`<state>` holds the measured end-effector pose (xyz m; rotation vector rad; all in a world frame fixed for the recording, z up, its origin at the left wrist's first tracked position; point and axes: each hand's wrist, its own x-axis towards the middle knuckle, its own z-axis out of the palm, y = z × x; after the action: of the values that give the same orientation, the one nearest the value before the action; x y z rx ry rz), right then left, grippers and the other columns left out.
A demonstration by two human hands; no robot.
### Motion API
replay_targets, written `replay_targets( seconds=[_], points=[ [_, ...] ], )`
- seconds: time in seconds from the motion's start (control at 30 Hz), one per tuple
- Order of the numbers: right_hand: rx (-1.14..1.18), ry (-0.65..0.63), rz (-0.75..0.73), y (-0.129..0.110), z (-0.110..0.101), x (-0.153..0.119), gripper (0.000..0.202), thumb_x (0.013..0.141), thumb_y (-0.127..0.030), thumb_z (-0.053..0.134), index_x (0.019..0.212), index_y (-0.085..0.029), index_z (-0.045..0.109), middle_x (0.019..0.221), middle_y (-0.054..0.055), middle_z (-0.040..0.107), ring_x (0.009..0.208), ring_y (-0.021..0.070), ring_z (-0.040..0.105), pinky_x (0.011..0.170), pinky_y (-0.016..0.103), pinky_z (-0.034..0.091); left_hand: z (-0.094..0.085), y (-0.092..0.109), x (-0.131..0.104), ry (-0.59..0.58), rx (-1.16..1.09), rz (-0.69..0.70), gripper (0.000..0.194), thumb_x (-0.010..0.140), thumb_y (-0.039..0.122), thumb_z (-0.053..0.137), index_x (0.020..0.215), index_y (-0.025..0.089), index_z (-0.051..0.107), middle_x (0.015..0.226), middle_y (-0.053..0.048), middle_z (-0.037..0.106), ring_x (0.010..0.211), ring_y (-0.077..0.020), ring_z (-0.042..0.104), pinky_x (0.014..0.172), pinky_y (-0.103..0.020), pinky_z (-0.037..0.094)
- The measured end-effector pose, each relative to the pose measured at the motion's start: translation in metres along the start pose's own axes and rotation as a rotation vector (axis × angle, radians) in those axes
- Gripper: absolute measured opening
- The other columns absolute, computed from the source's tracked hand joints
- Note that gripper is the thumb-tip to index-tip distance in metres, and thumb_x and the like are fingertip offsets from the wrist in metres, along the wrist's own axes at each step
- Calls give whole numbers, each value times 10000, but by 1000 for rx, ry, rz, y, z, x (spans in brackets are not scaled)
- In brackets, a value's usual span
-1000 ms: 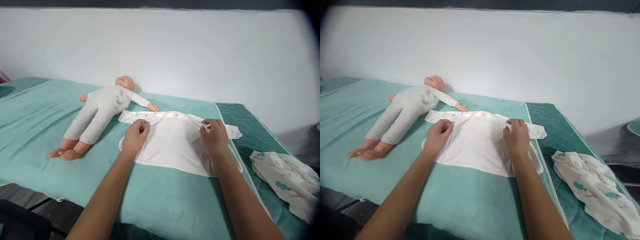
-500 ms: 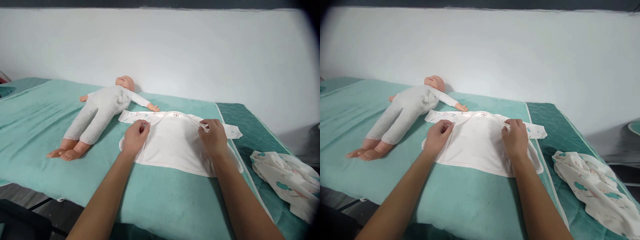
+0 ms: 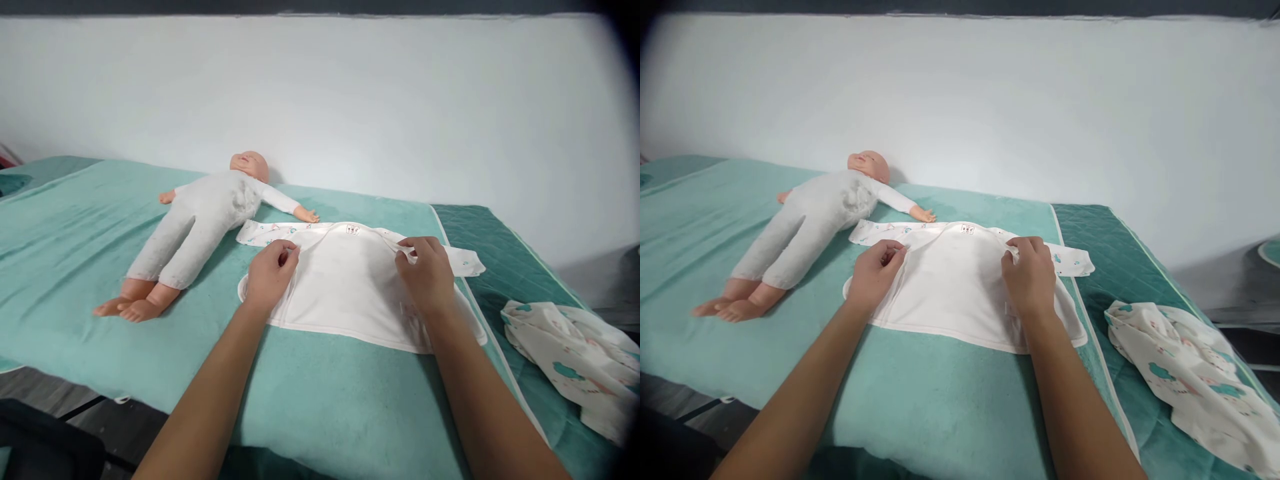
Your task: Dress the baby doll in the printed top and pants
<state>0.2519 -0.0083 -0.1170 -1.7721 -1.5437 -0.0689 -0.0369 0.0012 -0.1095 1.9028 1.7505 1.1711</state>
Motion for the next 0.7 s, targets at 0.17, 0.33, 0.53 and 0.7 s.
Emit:
replay_targets(
  seconds=[0.17, 0.33, 0.53, 0.7],
  points=[
    [-1, 0, 1, -1, 1, -1, 223, 828, -255, 506, 1000, -241, 647, 1092, 72, 617, 936, 239, 574, 794, 399, 426, -1, 1, 0, 0, 5, -10, 222, 888, 405, 527, 930, 227, 654, 706, 18, 603, 677, -150, 548, 645, -273, 397],
    [15, 9, -2, -2, 0, -1, 212, 834, -261, 508, 989, -237, 650, 1085, 77, 620, 913, 235, 575, 803, 402, 430, 0, 0, 0, 4, 16, -2, 219, 890, 406, 529, 915, 230, 657, 717, 14, 620, 680, -152, 553, 643, -275, 395],
    [140, 36, -123, -31, -12, -9, 184, 882, -258, 486, 991, -245, 634, 1057, 66, 630, 924, 229, 603, 845, 399, 461, -6, 4, -3, 54, -44, -10, 220, 906, 387, 514, 912, 217, 654, 731, 9, 641, 677, -148, 567, 662, -279, 425],
    [361, -168, -210, -101, -9, -3, 208, 896, -302, 512, 1078, -260, 605, 1129, 58, 646, 995, 226, 619, 863, 390, 482, -61, 7, 0, 61, -31, 74, 183, 911, 340, 517, 924, 221, 655, 924, -7, 709, 818, -155, 622, 726, -273, 464]
  ],
)
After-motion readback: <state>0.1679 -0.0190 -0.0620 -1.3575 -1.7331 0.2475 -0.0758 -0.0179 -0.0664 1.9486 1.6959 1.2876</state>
